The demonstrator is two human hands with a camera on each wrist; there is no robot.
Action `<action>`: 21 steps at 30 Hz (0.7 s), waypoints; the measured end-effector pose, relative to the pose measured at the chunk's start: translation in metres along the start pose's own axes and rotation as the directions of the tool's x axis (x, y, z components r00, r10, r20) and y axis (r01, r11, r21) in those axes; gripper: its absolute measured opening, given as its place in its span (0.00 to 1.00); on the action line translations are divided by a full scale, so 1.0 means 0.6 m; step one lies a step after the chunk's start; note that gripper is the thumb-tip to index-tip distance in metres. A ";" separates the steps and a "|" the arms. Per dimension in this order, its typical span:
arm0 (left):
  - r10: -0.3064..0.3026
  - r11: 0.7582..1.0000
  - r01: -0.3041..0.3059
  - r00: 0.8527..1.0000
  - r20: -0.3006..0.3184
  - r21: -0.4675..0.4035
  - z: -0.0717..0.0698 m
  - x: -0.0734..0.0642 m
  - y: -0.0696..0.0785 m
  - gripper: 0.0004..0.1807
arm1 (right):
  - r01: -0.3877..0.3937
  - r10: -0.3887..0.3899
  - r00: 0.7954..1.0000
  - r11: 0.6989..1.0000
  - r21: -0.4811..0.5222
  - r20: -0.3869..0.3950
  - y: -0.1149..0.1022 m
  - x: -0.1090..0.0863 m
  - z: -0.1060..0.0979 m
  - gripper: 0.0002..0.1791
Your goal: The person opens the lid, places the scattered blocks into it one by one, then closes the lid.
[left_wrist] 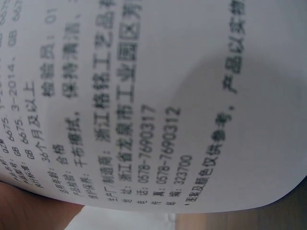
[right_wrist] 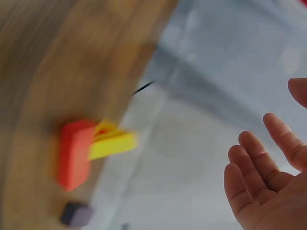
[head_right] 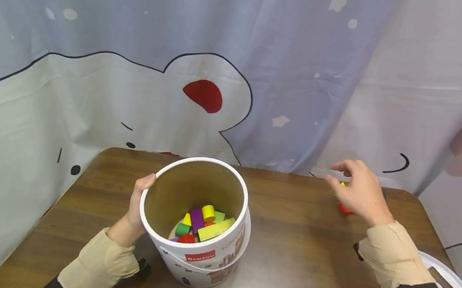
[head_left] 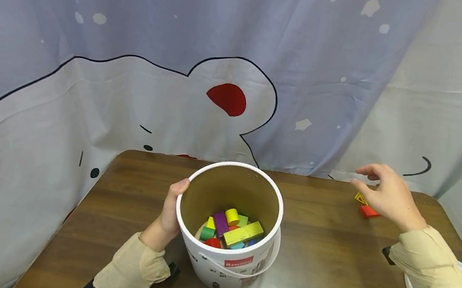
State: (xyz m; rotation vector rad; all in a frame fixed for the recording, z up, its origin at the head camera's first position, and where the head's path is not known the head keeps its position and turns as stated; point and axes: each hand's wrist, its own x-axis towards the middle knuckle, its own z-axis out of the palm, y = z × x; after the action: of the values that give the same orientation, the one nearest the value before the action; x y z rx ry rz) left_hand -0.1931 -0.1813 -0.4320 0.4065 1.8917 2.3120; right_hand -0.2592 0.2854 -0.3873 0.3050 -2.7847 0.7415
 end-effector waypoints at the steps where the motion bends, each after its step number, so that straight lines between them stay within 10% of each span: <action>1: 0.000 1.000 0.000 1.000 -0.002 0.002 0.000 0.000 0.000 0.33 | -0.023 0.024 1.000 1.000 -0.006 0.014 0.016 0.003 0.001 0.22; 15: 0.021 1.000 -0.020 0.999 0.044 -0.009 -0.005 0.002 -0.008 0.32 | -0.235 0.259 0.959 0.955 -0.181 0.119 0.183 0.001 0.018 0.35; 21: 0.013 1.000 -0.012 1.000 0.006 -0.009 -0.001 0.002 -0.004 0.35 | -0.264 0.350 0.890 0.918 -0.295 0.293 0.211 0.001 0.022 0.43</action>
State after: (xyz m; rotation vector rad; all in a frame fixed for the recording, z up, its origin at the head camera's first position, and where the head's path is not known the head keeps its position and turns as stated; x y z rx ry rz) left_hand -0.1944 -0.1809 -0.4343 0.4246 1.8807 2.3241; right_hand -0.2950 0.3862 -0.4567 -0.0736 -3.2637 0.4207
